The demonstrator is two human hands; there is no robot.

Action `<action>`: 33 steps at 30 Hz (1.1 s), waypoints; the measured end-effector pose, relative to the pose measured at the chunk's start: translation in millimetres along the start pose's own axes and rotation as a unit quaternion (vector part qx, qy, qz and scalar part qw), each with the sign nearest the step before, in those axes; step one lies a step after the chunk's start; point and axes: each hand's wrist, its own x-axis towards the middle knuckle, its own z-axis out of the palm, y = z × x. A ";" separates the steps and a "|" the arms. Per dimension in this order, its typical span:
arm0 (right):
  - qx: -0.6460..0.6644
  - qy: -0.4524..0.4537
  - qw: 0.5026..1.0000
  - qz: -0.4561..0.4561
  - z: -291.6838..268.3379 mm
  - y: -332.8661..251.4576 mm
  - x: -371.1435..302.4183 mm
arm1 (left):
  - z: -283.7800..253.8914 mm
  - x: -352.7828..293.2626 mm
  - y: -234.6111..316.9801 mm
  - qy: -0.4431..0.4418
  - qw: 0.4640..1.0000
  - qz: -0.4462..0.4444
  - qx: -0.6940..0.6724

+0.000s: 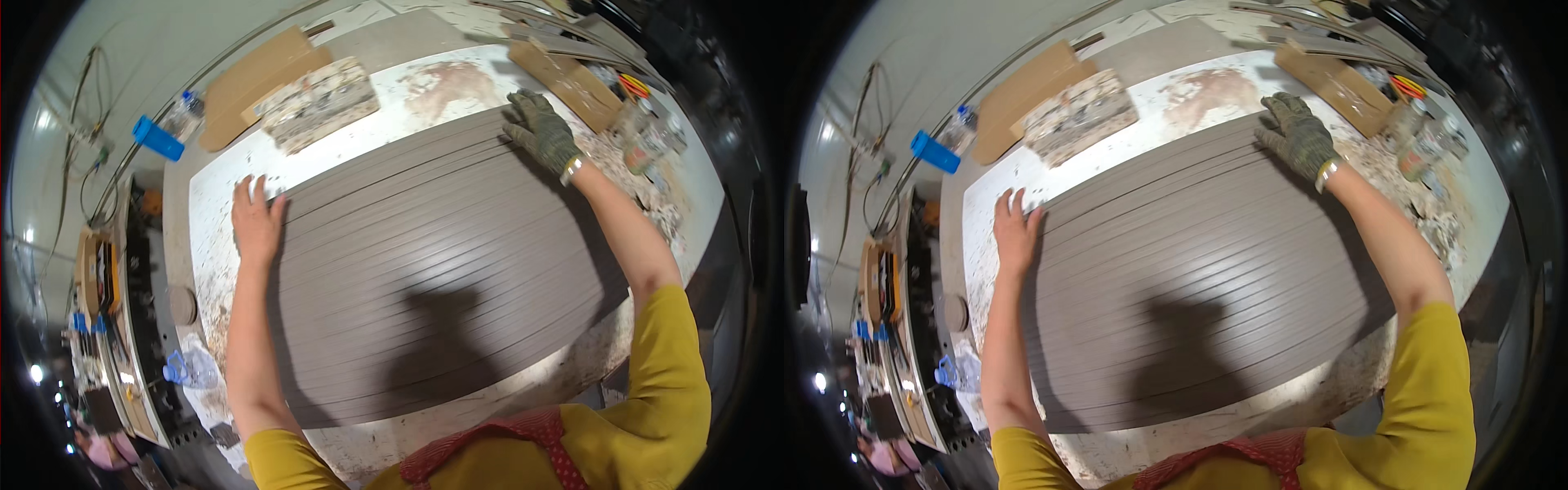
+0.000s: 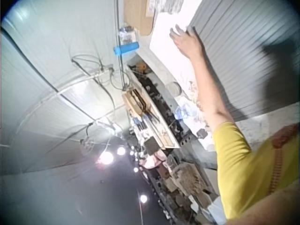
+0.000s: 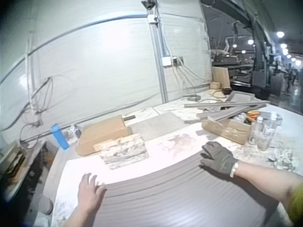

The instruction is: The person cleans a ribbed wood panel using a small rectangular block to wipe along the grooves, then picks up a larger panel and wipes the entire surface with the same block.

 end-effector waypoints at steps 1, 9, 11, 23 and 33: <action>0.186 -0.071 0.975 0.100 -45.5 -34.9 -19.5 | -2.0 6.3 24.2 0.000 1.000 0.005 -0.002; 0.505 -0.583 0.620 0.146 -85.0 -112.6 -281.5 | 23.9 21.6 116.4 -0.172 0.982 0.008 -0.080; 0.592 -0.529 0.530 0.297 -67.7 -127.2 -292.9 | 29.2 21.8 115.6 -0.157 0.985 0.006 -0.075; 0.660 -0.499 0.464 0.318 -40.8 -147.6 -238.6 | 48.7 62.2 90.5 -0.127 0.990 0.017 -0.053; -0.064 -0.034 0.996 -0.046 25.0 -15.4 23.0 | 42.5 56.1 10.2 -0.156 0.986 -0.053 -0.027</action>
